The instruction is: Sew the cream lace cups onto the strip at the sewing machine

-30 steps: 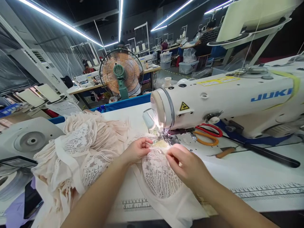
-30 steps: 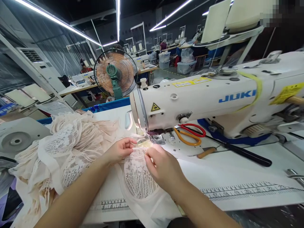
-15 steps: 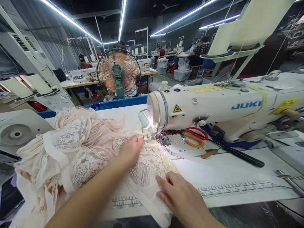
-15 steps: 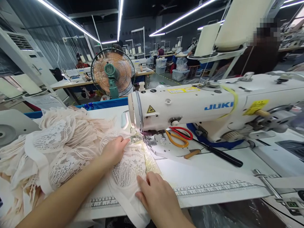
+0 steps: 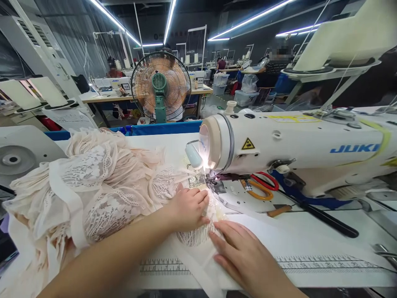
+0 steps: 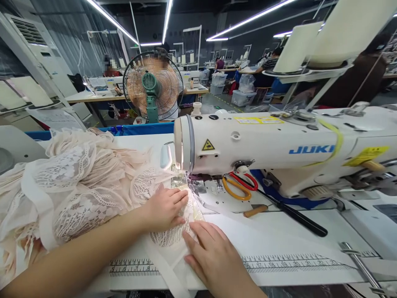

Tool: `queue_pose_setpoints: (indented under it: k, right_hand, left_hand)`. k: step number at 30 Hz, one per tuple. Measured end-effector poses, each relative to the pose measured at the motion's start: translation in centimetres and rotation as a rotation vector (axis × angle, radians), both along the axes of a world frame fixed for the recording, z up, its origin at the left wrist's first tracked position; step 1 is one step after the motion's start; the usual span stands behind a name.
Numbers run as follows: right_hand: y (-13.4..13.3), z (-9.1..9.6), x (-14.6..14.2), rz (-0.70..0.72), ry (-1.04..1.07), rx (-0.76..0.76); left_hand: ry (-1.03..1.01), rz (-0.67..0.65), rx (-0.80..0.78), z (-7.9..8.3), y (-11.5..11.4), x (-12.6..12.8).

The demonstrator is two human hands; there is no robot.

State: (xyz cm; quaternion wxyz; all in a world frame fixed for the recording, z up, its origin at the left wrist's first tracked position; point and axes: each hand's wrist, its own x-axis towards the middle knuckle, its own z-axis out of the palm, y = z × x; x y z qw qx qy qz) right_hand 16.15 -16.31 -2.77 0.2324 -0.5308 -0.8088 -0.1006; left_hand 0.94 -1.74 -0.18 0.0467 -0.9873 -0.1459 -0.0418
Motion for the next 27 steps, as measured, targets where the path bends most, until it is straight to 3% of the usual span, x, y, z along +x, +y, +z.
queue_pose_setpoints:
  k: [8,15,27]
  right_hand:
    - [0.3,-0.8,1.7,-0.018,-0.034,-0.013]
    - [0.7,-0.4,2.2,-0.009,-0.066,-0.005]
    - [1.3,0.7,2.5,0.033,-0.126,0.032]
  left_hand:
    - [-0.042,0.078,-0.057,-0.5,-0.2,1.5]
    - [-0.089,0.166,-0.099,-0.6,-0.9,2.0]
    - [-0.085,0.156,-0.107,-0.9,-1.1,2.7]
